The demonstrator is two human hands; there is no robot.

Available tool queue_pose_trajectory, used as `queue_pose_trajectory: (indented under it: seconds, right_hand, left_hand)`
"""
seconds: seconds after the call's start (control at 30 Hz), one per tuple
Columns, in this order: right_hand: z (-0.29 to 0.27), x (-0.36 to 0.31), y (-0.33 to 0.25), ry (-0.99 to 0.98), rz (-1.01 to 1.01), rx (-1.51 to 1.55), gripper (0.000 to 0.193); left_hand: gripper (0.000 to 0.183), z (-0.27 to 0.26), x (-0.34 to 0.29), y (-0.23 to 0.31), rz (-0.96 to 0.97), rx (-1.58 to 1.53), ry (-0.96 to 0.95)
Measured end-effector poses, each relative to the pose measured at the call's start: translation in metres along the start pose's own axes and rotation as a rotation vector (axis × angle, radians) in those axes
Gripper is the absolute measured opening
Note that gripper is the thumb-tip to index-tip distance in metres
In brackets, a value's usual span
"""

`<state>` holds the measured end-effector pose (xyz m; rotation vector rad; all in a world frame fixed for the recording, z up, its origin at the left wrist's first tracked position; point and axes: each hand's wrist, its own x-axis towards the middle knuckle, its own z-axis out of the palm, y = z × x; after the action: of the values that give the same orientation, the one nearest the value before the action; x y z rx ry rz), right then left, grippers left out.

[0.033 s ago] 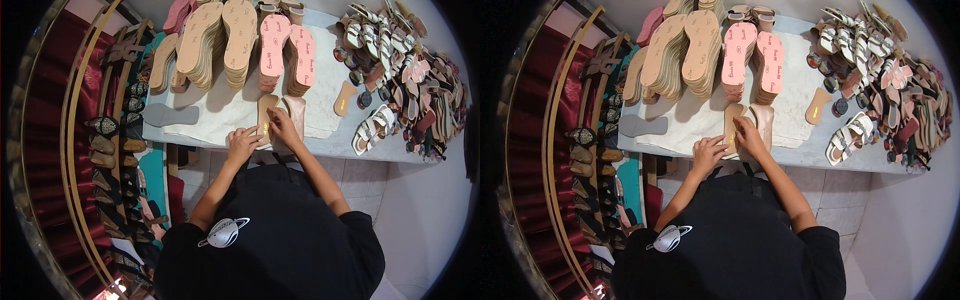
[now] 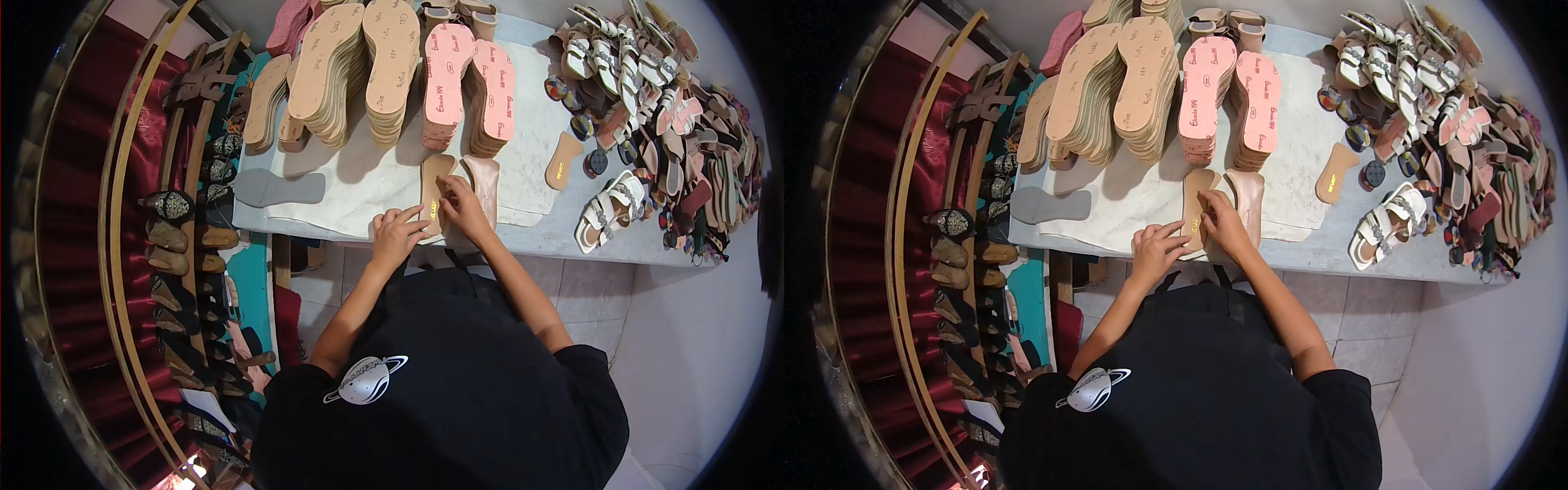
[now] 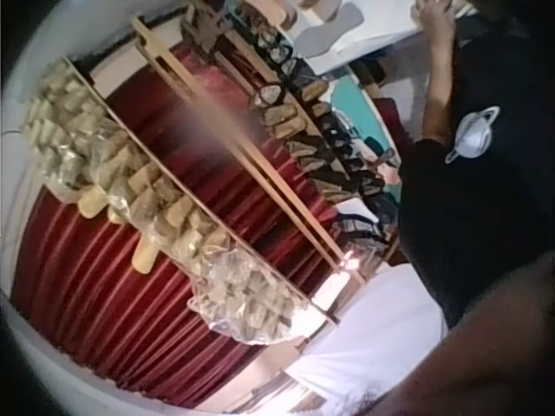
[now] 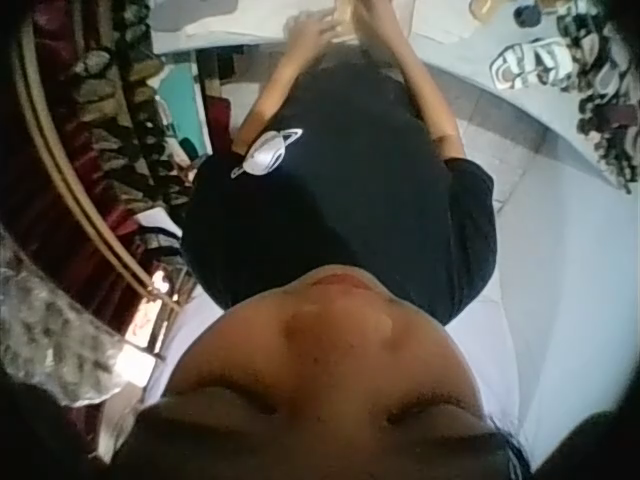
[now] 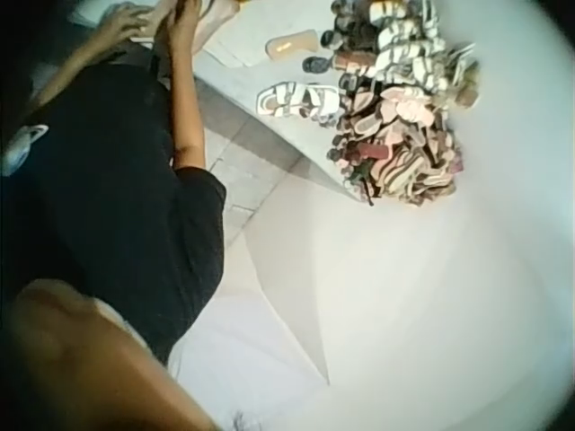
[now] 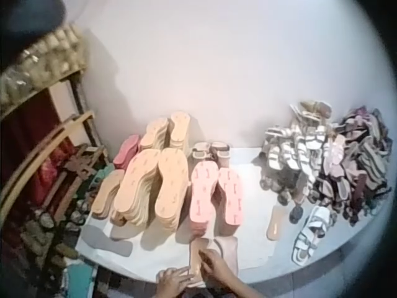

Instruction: The recorder is inspecting and handling a series of shoe insoles at a workbench in a shoe manufacturing facility.

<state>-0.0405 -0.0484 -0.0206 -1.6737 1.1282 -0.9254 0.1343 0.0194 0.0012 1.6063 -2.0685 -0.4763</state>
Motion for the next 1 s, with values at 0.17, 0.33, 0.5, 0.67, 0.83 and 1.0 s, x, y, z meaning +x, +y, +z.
queue_pose_trajectory:
  seconds: [0.17, 0.33, 0.5, 0.67, 0.83, 1.0]
  right_hand:
    - [0.000, 0.002, 0.001, -0.006, -0.001, -0.019, 0.044]
    - [-0.001, 0.004, 0.000, -0.052, 0.033, -0.078, 0.043]
    - [0.001, 0.005, -0.001, -0.012, 0.000, -0.080, 0.045]
    - [0.000, 0.005, -0.003, -0.014, -0.010, -0.125, 0.045]
    - [0.000, 0.006, -0.006, -0.028, -0.002, -0.146, 0.045]
    - [0.000, 0.010, -0.006, -0.040, 0.045, -0.135, 0.047]
  left_hand:
    - [0.024, -0.001, 0.001, 0.001, 0.003, -0.003, 0.009]
    - [0.021, -0.001, 0.002, 0.000, 0.007, -0.002, -0.003]
    - [0.016, -0.007, 0.009, 0.000, 0.026, 0.019, -0.032]
    - [0.037, -0.014, 0.030, -0.005, 0.075, 0.048, -0.121]
    - [0.080, -0.019, 0.054, -0.002, 0.074, 0.101, -0.135]
    - [0.109, -0.014, 0.075, -0.010, 0.107, 0.264, -0.356]
